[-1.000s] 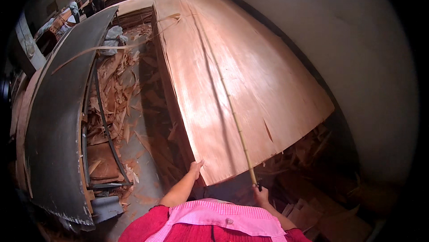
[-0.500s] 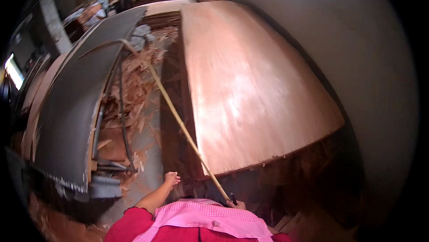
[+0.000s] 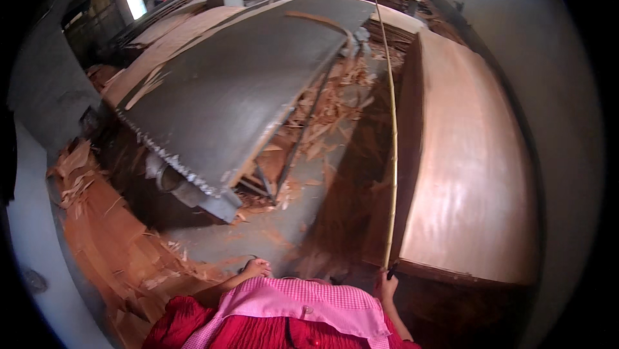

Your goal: The person trims wood veneer sheets using a utility knife while checking the length with a bamboo measuring stick. They handle thin wood sheets by hand, cutting along the edges to remove strips and setting the trimmed sheets aside.

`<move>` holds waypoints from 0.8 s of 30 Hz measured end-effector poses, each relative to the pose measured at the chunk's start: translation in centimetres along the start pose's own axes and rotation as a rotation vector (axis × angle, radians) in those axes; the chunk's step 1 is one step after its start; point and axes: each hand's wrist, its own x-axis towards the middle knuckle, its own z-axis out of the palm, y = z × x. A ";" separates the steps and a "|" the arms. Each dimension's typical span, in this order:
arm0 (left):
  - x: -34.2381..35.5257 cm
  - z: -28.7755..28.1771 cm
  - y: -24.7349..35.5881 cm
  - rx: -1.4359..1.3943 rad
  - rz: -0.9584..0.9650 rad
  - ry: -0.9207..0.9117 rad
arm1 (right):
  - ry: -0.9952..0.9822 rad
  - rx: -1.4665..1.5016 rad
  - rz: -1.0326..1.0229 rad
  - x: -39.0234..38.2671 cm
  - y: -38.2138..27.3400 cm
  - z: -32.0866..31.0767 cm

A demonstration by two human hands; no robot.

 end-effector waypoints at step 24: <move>-5.8 -65.6 13.7 0.238 0.529 0.788 | -0.488 0.342 0.141 -8.5 -19.3 76.5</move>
